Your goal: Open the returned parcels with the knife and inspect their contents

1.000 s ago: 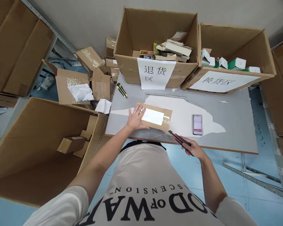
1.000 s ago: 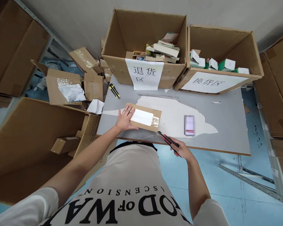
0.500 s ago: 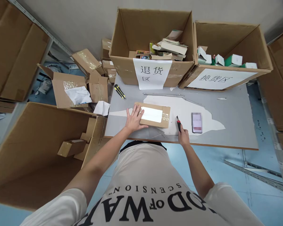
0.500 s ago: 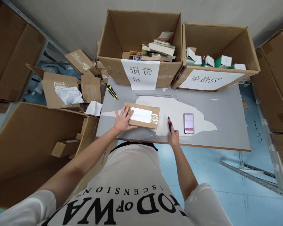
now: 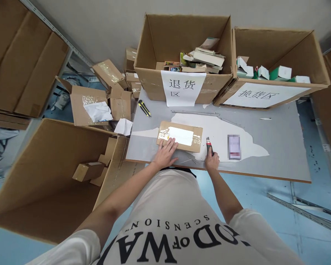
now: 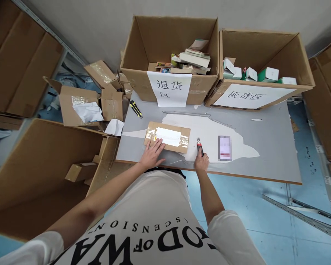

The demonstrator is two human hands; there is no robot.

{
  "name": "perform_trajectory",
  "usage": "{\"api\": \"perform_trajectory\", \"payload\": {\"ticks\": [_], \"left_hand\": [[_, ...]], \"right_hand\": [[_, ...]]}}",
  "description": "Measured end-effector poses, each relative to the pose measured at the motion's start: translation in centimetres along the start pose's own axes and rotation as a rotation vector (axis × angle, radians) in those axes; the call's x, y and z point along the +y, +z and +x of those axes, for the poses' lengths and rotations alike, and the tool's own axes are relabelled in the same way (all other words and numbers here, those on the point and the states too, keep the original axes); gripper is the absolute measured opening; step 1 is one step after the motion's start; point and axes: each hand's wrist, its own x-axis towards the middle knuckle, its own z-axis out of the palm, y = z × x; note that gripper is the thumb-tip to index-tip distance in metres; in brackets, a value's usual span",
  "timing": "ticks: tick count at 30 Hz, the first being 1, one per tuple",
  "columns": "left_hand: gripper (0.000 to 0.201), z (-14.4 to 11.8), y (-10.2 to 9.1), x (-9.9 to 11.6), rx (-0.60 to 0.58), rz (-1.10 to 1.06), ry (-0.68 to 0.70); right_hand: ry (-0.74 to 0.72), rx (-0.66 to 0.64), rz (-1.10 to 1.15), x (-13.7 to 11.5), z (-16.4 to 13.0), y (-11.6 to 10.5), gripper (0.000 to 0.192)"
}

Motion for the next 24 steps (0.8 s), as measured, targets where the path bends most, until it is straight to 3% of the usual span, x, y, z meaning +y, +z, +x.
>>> {"api": "perform_trajectory", "payload": {"ticks": [4, 8, 11, 13, 17, 21, 24], "left_hand": [[0.080, 0.0, 0.2, 0.0, -0.002, -0.036, -0.014], [0.089, 0.0, 0.2, 0.0, -0.011, -0.065, -0.021], [0.095, 0.0, 0.2, 0.0, -0.034, -0.072, -0.022], [0.097, 0.0, 0.1, 0.0, -0.051, -0.068, -0.018], [0.101, -0.1, 0.1, -0.1, -0.059, -0.047, -0.004], [0.104, -0.2, 0.3, -0.3, -0.060, -0.029, 0.016], [0.107, -0.3, 0.4, -0.3, -0.051, -0.030, 0.020]], "right_hand": [[-0.069, 0.143, 0.078, -1.1, 0.8, -2.7, 0.058], [-0.238, 0.351, 0.170, -5.0, 2.9, -8.1, 0.064], [-0.640, 0.185, 0.070, -9.5, 4.3, -11.6, 0.064], [-0.831, 0.069, -0.048, -12.4, 5.0, -12.8, 0.066], [-0.936, -0.044, -0.280, -15.6, 6.1, -12.5, 0.064], [-0.988, -0.044, -0.446, -16.0, 6.0, -11.7, 0.054], [-1.018, -0.058, -0.498, -16.3, 5.7, -12.3, 0.051]]}}
